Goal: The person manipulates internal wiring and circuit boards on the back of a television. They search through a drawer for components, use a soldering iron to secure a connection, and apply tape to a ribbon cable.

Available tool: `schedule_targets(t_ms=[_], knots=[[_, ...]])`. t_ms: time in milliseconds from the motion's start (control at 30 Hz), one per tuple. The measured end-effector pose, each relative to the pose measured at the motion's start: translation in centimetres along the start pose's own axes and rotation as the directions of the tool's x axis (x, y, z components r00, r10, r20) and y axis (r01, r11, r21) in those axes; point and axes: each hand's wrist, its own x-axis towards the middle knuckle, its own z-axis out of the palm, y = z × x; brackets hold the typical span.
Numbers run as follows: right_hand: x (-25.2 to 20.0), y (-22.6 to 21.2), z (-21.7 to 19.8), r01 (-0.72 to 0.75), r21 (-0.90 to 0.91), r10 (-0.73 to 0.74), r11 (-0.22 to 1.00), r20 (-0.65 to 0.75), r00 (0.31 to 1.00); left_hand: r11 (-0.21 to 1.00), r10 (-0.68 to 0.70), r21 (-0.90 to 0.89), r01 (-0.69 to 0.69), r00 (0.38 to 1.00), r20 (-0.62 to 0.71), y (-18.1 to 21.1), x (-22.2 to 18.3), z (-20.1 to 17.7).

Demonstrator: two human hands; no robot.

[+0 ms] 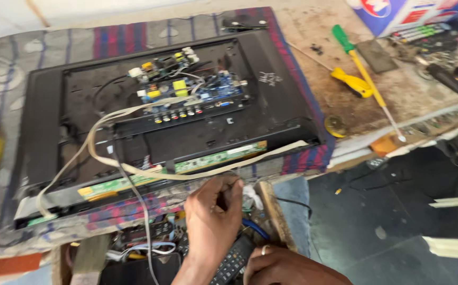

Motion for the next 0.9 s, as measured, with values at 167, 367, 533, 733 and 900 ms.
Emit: schedule_targets(t_ms=[167,367,533,733,900], knots=[[0.2,0.8,0.4,0.163,0.222,-0.091,0.961,-0.301,0.949,0.991,-0.029,-0.134,0.030,1.000,0.011,-0.3,0.2,0.0],[1.5,-0.4,-1.4,-0.154,0.213,0.262,0.965,-0.731,0.631,0.987,-0.087,-0.133,0.093,0.995,0.050,-0.5,0.2,0.1],[4.8,-2.3,-4.6,-0.294,0.074,0.239,0.953,-0.780,0.578,0.982,-0.103,-0.153,0.109,0.993,0.051,-0.4,0.3,0.0],[6.7,-3.1,-5.0,-0.236,-0.015,0.088,0.972,-0.904,0.417,0.975,-0.115,-0.179,0.127,0.990,0.076,-0.6,0.4,-0.1],[7.4,-2.7,-5.1,-0.210,-0.147,-0.045,0.967,-0.904,0.425,0.971,-0.133,-0.184,0.151,0.985,0.107,-0.6,0.6,-0.3]])
